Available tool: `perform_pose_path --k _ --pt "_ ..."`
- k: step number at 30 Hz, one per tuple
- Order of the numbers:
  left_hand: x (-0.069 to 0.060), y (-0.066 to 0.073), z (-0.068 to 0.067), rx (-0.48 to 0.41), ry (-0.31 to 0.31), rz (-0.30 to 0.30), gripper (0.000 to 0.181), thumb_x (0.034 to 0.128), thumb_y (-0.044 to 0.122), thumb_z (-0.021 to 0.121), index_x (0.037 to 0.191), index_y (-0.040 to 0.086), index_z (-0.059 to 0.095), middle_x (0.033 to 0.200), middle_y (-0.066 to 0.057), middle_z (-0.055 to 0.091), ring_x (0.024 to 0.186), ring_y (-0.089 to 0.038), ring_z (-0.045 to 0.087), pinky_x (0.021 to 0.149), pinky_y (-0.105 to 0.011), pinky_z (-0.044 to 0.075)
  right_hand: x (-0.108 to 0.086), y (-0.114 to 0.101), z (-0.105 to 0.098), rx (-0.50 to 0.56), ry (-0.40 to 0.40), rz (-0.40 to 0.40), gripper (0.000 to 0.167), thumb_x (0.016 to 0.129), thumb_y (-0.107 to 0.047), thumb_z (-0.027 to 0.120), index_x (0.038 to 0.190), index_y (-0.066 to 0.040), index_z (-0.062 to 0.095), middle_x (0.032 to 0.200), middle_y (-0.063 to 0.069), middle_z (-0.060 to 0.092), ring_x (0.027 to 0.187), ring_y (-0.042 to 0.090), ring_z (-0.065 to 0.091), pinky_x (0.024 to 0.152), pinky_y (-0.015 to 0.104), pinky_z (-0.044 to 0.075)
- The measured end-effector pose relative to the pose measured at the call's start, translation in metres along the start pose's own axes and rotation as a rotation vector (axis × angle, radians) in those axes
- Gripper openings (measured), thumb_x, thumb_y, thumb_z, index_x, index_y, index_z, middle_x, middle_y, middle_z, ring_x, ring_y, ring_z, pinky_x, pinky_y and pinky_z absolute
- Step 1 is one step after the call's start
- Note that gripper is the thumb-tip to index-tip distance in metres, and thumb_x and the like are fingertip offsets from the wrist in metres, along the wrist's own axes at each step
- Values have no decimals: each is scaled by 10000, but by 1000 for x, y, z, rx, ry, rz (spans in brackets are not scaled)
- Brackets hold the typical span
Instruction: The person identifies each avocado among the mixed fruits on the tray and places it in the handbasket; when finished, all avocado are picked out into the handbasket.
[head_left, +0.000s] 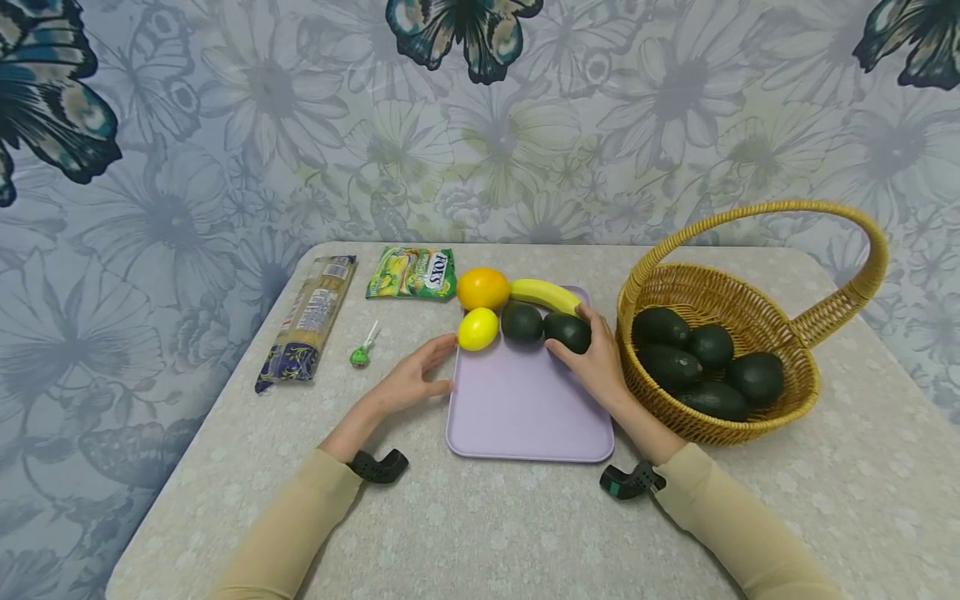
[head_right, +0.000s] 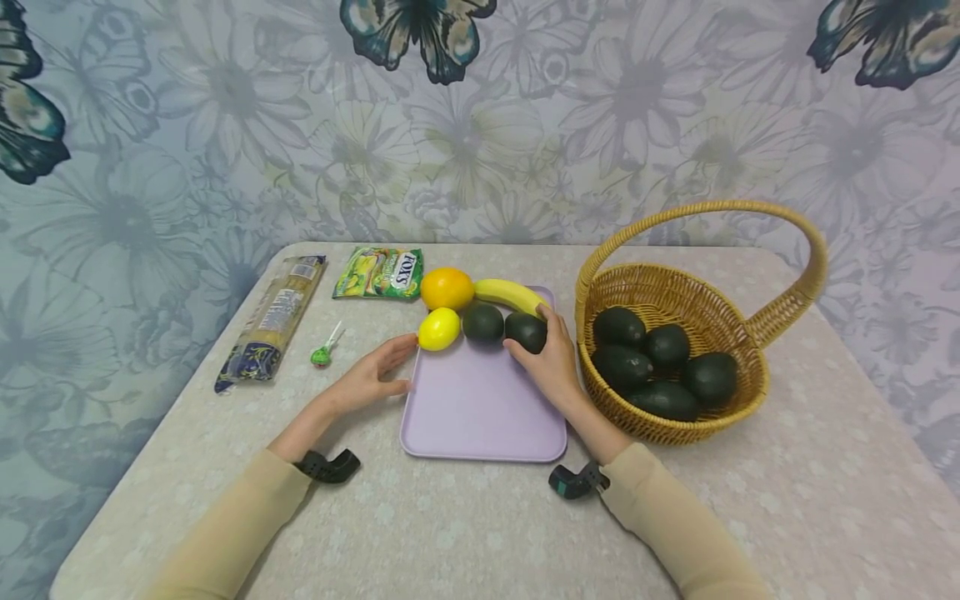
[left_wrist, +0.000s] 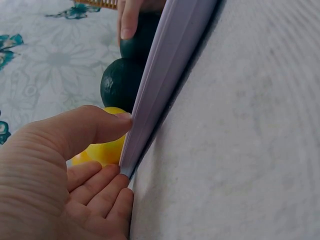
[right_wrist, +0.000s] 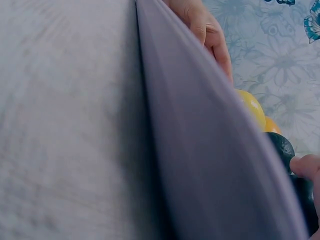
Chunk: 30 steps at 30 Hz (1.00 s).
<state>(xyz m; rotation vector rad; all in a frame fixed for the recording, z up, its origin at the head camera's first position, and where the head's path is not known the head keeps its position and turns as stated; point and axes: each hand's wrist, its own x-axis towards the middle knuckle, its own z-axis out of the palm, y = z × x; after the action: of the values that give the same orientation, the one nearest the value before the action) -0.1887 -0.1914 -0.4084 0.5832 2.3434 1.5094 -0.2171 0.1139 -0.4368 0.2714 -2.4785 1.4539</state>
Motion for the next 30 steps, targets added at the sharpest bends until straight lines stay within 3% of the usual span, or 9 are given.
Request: perform_pose_path --k 12,18,24,30 --pt "2 -6 0 -3 4 1 723 857 -14 645 1459 -31 246 1506 -190 256 1374 -323 249 1134 -402 202 1 3 2 -74 -12 -21 746 788 -261 779 1383 -7 407 1349 190 455 1225 325 436 1021 456 352" --pt "11 -32 0 2 18 25 747 854 34 670 1474 32 253 1515 -150 259 1378 -297 251 1135 -401 198 1 2 0 -82 2 -36 731 792 -271 776 1377 -6 425 1324 196 482 1197 336 460 992 463 376" --pt "12 -36 0 15 23 30 747 849 49 676 1472 44 265 1512 -143 272 1373 -296 265 1132 -405 213 0 -10 -4 -49 34 -75 720 793 -279 775 1380 -30 439 1317 155 499 1187 326 472 973 481 394" --pt "12 -36 -1 -2 19 21 750 854 48 680 1475 47 259 1516 -135 265 1377 -286 258 1134 -397 207 -7 -35 -12 20 36 -149 696 789 -298 777 1378 -103 461 1324 69 513 1217 254 467 1004 457 384"
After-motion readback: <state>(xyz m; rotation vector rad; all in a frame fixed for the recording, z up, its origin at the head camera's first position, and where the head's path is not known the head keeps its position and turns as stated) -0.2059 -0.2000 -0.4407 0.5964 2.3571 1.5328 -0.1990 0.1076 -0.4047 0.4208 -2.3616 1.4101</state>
